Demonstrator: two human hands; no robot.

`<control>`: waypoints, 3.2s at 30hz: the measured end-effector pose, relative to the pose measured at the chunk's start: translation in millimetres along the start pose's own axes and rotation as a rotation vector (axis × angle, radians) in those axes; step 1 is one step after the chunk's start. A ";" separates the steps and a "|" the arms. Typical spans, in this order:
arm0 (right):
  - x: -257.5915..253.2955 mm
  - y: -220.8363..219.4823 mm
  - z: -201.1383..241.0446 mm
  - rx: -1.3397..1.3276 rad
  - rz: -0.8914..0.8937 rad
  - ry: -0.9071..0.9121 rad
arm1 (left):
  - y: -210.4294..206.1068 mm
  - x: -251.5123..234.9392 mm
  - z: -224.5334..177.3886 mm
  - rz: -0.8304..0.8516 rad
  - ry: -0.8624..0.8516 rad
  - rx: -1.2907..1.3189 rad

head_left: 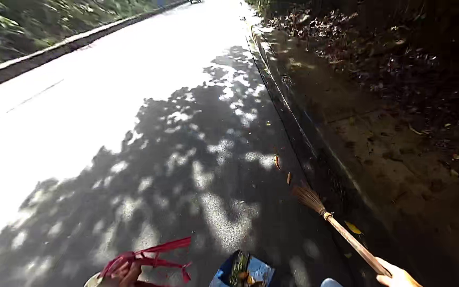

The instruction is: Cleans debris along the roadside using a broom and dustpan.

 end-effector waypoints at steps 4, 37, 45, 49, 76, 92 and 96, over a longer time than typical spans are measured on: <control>-58.4 135.4 -10.3 0.276 -0.159 -0.190 | -114.4 -91.0 5.0 0.035 -0.054 0.171; -420.7 413.2 343.3 0.290 0.123 -0.324 | -712.0 -475.6 100.1 0.186 0.271 -0.095; -520.9 331.4 449.3 0.336 0.250 -0.232 | -838.6 -503.4 109.9 0.396 0.188 -0.174; -485.2 361.0 437.7 0.281 0.242 -0.280 | -889.9 -506.2 104.4 0.544 0.144 -0.192; -547.9 340.7 469.0 0.360 0.229 -0.292 | -972.5 -482.1 101.7 0.813 0.057 -0.354; -503.1 308.1 465.7 0.215 0.270 -0.364 | -948.2 -447.6 80.8 0.983 -0.082 -0.303; -390.5 262.3 392.3 -0.062 0.294 -0.600 | -924.6 -377.6 64.7 1.190 -0.137 -0.110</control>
Point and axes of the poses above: each hand's wrist, its own x-axis away from the middle knuckle, its own y-axis out of the back of the hand, z = x × y, the point moved 10 cm from there along -x, towards the middle knuckle, and after that the axes turned 13 degrees about x, right-handed, at the moved point
